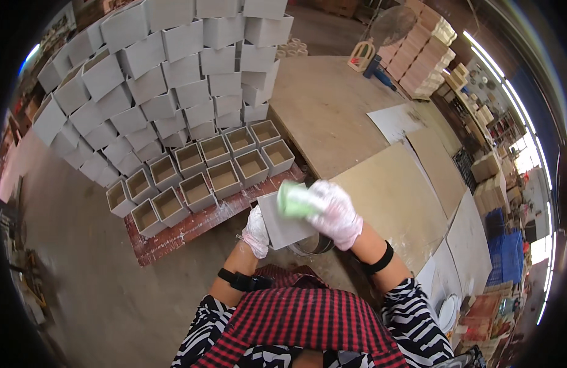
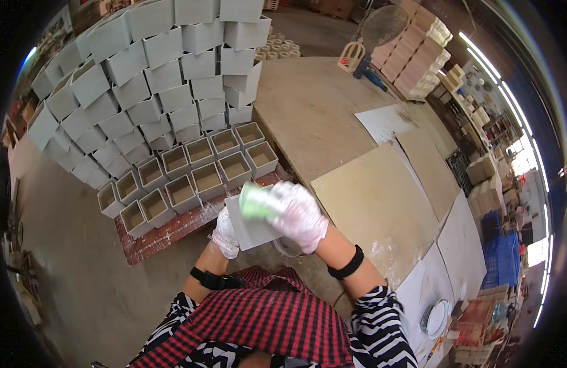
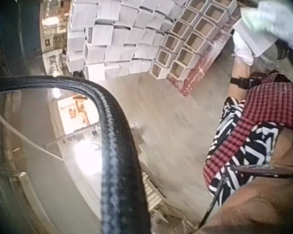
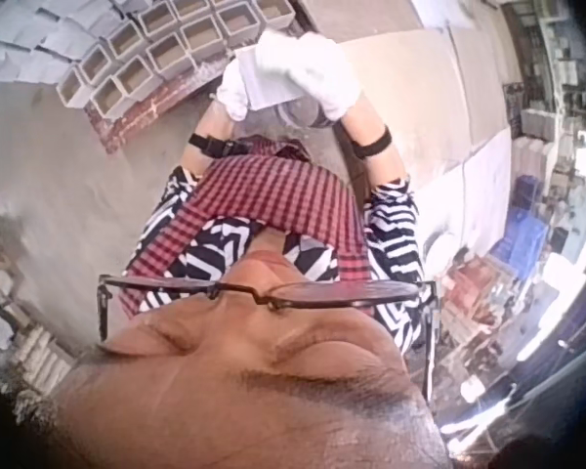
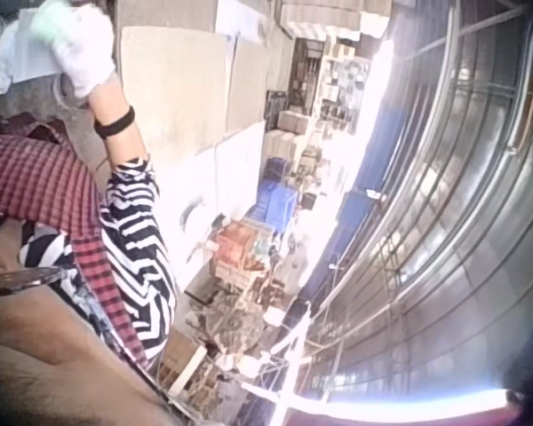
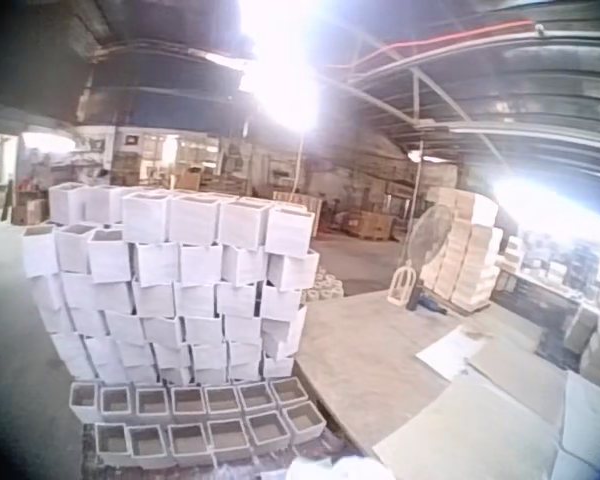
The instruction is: The person applies white paint to the interior and exterior of square boxes using a cloth and places them into a large grid stack.
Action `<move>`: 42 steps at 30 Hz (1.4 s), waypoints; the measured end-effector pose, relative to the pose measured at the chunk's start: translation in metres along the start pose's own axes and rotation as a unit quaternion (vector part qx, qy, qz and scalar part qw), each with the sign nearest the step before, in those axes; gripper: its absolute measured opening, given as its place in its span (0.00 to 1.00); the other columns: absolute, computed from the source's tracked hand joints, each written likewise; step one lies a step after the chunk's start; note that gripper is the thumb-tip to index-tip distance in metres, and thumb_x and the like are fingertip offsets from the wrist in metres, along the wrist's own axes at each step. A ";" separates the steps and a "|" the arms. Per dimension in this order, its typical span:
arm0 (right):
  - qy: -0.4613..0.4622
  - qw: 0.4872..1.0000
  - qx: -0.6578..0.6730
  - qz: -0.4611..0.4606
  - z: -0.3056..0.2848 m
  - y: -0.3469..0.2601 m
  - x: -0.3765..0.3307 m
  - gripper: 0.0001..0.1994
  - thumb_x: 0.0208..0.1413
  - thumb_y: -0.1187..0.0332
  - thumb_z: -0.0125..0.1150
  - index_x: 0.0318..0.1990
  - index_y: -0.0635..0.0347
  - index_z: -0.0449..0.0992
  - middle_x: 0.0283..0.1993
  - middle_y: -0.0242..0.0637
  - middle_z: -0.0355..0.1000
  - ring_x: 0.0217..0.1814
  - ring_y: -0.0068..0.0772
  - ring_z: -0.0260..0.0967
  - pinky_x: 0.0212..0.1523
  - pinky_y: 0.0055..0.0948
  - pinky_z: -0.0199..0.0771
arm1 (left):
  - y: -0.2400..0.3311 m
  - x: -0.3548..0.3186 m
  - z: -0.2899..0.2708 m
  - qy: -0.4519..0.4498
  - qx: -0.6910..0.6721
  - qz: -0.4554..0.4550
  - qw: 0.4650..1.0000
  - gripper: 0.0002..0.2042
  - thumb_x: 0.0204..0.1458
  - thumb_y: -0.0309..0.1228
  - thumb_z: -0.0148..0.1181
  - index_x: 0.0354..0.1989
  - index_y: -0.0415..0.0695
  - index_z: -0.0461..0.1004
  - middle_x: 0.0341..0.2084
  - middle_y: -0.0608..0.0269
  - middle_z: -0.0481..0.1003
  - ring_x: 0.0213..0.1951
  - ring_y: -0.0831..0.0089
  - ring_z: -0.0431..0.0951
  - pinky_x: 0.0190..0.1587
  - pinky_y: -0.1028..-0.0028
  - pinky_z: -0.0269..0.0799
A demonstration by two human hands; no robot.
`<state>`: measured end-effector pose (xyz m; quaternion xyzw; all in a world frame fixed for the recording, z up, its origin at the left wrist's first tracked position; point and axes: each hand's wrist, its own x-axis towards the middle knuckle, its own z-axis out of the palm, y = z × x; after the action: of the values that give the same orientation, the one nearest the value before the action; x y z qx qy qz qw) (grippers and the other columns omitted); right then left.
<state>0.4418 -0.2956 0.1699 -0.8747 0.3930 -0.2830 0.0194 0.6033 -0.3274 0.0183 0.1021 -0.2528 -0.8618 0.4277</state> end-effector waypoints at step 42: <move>0.301 0.498 0.682 0.444 0.044 0.144 -0.102 0.16 0.60 0.58 0.50 0.53 0.53 0.68 0.36 0.27 0.69 0.31 0.22 0.65 0.27 0.23 0.66 | -0.057 0.044 0.071 -0.077 0.630 0.092 0.768 0.27 0.57 0.33 0.50 0.64 0.46 0.49 0.62 0.62 0.56 0.61 0.68 0.60 0.60 0.67 0.59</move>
<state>0.3123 -0.3320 0.0471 -0.1624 0.3967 -0.6635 0.6133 0.5094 -0.3083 0.0508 0.2578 -0.7791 -0.4709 0.3238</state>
